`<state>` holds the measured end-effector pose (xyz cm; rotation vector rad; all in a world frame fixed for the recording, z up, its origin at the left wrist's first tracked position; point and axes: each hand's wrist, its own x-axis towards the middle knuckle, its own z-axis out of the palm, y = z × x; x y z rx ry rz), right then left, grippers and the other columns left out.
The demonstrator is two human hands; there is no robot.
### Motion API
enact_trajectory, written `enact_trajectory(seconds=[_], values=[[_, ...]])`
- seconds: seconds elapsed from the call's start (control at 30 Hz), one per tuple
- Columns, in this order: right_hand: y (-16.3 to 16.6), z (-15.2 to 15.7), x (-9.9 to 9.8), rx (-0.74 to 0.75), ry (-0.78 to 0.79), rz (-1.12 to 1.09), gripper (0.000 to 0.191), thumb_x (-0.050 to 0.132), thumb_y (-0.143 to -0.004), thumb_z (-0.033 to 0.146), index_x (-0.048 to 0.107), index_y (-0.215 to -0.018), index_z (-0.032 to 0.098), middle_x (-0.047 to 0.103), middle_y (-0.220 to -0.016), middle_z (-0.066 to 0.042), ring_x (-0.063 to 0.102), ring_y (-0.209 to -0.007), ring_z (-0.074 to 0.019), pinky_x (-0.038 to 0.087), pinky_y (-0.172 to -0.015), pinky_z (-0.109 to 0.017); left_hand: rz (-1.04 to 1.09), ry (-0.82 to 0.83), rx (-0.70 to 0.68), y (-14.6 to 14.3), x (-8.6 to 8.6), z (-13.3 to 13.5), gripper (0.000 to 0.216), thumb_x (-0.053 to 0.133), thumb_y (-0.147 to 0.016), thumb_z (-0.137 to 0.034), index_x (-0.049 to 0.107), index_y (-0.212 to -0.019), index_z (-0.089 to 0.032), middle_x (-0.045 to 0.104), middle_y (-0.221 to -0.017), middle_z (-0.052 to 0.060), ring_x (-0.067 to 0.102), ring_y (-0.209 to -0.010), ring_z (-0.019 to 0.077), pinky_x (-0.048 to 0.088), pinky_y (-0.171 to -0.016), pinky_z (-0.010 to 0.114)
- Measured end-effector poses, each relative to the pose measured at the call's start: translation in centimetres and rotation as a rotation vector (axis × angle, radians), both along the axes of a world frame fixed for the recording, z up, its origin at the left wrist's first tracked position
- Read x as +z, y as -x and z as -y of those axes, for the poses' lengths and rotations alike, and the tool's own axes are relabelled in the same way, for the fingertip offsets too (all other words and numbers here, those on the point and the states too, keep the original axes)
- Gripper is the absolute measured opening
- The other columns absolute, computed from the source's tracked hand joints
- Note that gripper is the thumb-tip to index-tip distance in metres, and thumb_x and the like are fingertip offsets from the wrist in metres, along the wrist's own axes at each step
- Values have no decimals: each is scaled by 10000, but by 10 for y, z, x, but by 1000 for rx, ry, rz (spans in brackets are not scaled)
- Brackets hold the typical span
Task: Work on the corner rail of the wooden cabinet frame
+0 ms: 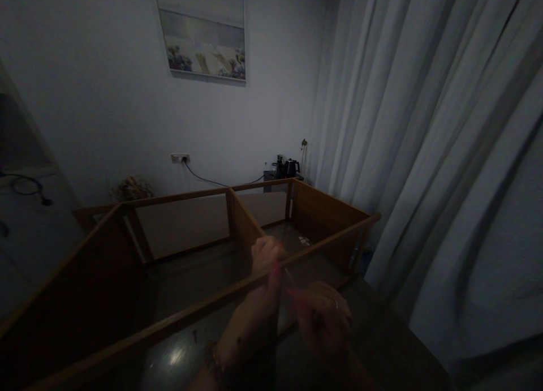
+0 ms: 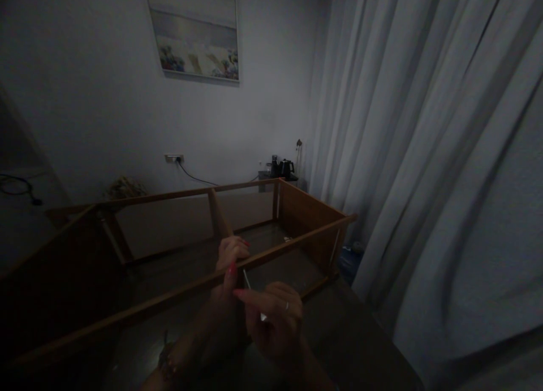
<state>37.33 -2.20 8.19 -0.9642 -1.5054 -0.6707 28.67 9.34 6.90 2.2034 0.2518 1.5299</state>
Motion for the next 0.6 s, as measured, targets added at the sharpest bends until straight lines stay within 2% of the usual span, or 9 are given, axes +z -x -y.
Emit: enact_trajectory(seconds=[0.13,0.27,0.37,0.47,0.6], values=[[1,-4,-4,39,17,-66,161,482,-1087,211,606,-1188,233,736,-654,47,678,-510,-135,559,-544,-257,-21,-14,3,2,0,0,516,108,-1137,-479,497,-892,-245,582,-936,52,533,-952,254,471,-865,441],[0,-7,-6,5,0,-94,103,523,-1087,250,613,-1035,246,753,-679,23,694,-528,-147,573,-538,-266,11,-27,-14,-1,-4,-4,480,133,-1138,-456,497,-908,-245,593,-941,53,541,-956,261,465,-867,451],[-2,-7,-5,73,15,-102,122,544,-1075,205,624,-990,243,779,-694,5,721,-553,-151,590,-540,-258,-18,-12,1,-5,-7,-6,563,80,-1121,-536,494,-868,-250,600,-900,61,551,-926,272,462,-847,466],[-5,-6,-4,132,3,-97,111,561,-1067,195,662,-1037,229,817,-764,-21,761,-623,-160,616,-569,-260,-18,0,4,-7,-7,-8,616,40,-1099,-605,484,-853,-256,600,-879,60,551,-922,278,460,-846,471],[-10,-4,-4,133,-19,-29,182,556,-1079,231,725,-1144,220,845,-832,-42,786,-677,-174,649,-627,-293,6,11,2,-5,-5,-6,610,60,-1102,-606,494,-852,-257,606,-895,59,535,-943,280,457,-849,462]])
